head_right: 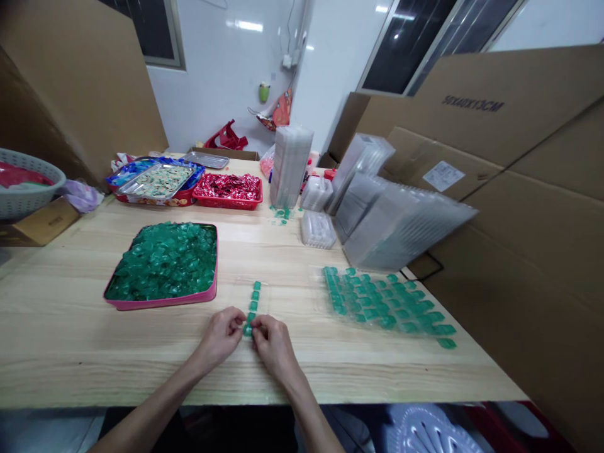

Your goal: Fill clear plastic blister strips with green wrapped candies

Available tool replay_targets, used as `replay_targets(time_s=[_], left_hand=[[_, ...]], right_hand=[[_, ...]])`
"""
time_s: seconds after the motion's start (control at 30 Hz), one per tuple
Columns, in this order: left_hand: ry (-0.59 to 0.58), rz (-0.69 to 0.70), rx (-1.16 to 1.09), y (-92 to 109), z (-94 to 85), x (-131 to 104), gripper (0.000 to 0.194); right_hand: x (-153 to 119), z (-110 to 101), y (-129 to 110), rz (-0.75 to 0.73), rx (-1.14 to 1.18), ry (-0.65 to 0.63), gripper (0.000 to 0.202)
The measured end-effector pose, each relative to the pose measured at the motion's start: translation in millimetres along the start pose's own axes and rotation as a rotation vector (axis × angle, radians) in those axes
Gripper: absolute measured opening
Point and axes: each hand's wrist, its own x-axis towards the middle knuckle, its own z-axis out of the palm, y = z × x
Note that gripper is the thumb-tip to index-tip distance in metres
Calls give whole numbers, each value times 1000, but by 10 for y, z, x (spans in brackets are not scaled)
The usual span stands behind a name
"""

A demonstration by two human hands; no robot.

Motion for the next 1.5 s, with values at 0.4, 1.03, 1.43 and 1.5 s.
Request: replay_targets(time_s=[0.4,1.03,1.43,1.5], left_hand=[[-39,12,-1,6,9,-23,21],[-20,-25,-27,-1,49,-15,12],[13,-37,-185,-9,6,-37,25],[-1,-51,-199,2,3,-40,25]], right_hand=[[28,-27,-87,0,107,-35,6],[104,6,-60,-51,-108,72,12],[26,-1,-149,-440,-458,-61,32],[58,-8,-130,-475,-460,-90,31]])
